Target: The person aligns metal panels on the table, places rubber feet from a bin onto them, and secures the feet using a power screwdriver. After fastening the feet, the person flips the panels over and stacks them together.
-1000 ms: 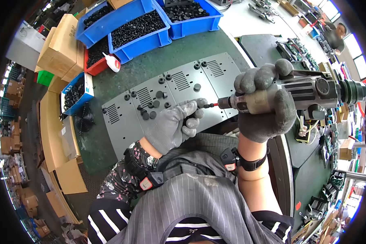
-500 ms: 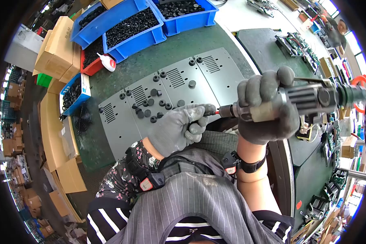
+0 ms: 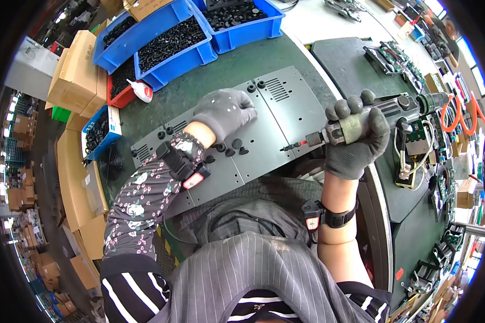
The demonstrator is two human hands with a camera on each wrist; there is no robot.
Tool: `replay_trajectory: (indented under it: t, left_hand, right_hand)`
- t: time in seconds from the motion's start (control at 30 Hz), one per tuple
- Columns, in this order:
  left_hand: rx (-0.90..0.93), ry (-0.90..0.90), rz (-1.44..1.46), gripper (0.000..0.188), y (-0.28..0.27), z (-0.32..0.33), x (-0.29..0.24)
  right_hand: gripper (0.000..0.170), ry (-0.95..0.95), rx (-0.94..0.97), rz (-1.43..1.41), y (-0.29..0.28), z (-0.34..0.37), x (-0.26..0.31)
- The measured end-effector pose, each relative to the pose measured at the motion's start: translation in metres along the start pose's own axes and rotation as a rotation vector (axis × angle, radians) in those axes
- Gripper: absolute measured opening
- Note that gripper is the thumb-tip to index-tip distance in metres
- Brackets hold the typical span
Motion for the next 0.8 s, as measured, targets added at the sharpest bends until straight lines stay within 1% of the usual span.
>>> replay_trajectory:
  t: [0.03, 0.07, 0.13, 0.17, 0.2, 0.27, 0.3, 0.37, 0.4, 0.47, 0.5, 0.53, 0.57, 0.6, 0.67, 0.7, 0.73, 0.8]
  left_hand:
    - [-0.039, -0.016, -0.047, 0.032, 0.001, -0.006, 0.002]
    - [-0.038, -0.014, -0.048, 0.032, 0.002, -0.013, 0.005]
    - [-0.157, -0.011, -0.107, 0.031, -0.002, -0.019, 0.009]
    - [-0.105, -0.062, -0.089, 0.03, -0.004, -0.02, 0.01]
    - [-0.107, -0.064, -0.089, 0.03, -0.008, -0.019, 0.009]
    - [0.012, -0.104, -0.015, 0.029, -0.009, -0.016, 0.007]
    - [0.014, -0.102, -0.018, 0.029, -0.007, -0.016, 0.009]
    - [-0.081, 0.083, -0.141, 0.026, -0.004, -0.016, 0.009]
    - [-0.083, 0.084, -0.141, 0.026, -0.004, -0.018, 0.008]
    - [-0.066, 0.178, -0.068, 0.025, -0.007, -0.025, 0.002]
    - [-0.065, 0.182, -0.065, 0.025, -0.009, -0.03, -0.002]
    - [-0.019, 0.166, 0.028, 0.025, -0.013, -0.037, -0.011]
    - [0.024, 0.15, 0.123, 0.025, -0.014, -0.046, -0.019]
    - [0.02, 0.154, 0.131, 0.025, -0.013, -0.056, -0.026]
    - [-0.025, 0.215, 0.126, 0.027, -0.009, -0.076, -0.039]
    - [-0.045, 0.196, 0.124, 0.028, -0.007, -0.084, -0.045]
    - [-0.055, 0.2, 0.132, 0.028, -0.004, -0.09, -0.05]
    - [-0.027, 0.147, 0.212, 0.029, 0.004, -0.104, -0.057]
  right_hand:
    - [0.036, -0.007, 0.006, 0.047, 0.003, -0.001, 0.0]
    - [0.037, -0.012, 0.012, 0.094, 0.004, -0.002, 0.0]
    - [0.037, -0.005, 0.049, 0.092, 0.002, -0.006, 0.0]
    - [0.037, -0.004, 0.059, 0.104, 0.003, -0.008, 0.0]
    - [0.037, -0.004, 0.069, 0.116, 0.003, -0.011, 0.0]
    - [0.037, 0.0, 0.072, 0.116, 0.004, -0.017, 0.0]
    - [0.038, 0.004, 0.074, 0.119, 0.003, -0.019, 0.0]
    - [0.038, -0.005, 0.062, 0.145, 0.001, -0.027, -0.001]
    - [0.039, -0.013, 0.056, 0.17, -0.001, -0.032, 0.0]
    - [0.038, -0.012, 0.055, 0.165, -0.007, -0.045, -0.001]
    - [0.037, -0.017, 0.038, 0.207, -0.008, -0.051, 0.0]
    - [0.036, -0.021, 0.022, 0.251, -0.01, -0.057, 0.0]
    - [0.034, -0.043, 0.046, 0.237, -0.012, -0.066, -0.001]
    - [0.034, -0.044, 0.053, 0.244, -0.015, -0.075, -0.003]
    - [0.034, -0.063, 0.07, 0.359, -0.021, -0.092, -0.004]
    - [0.036, -0.072, 0.042, 0.389, -0.02, -0.098, -0.006]
    - [0.036, -0.075, 0.054, 0.394, -0.019, -0.104, -0.008]
    - [0.038, -0.125, 0.051, 0.509, -0.016, -0.115, -0.012]
Point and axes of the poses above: each hand's wrist, its own z-axis away from the middle knuckle, its own y-axis out of the palm, x = y × z, the point moved 3 cm from there along -z, towards the middle knuckle, and after that the axes turned 5 degrees about -y, right-handed, at the moved point
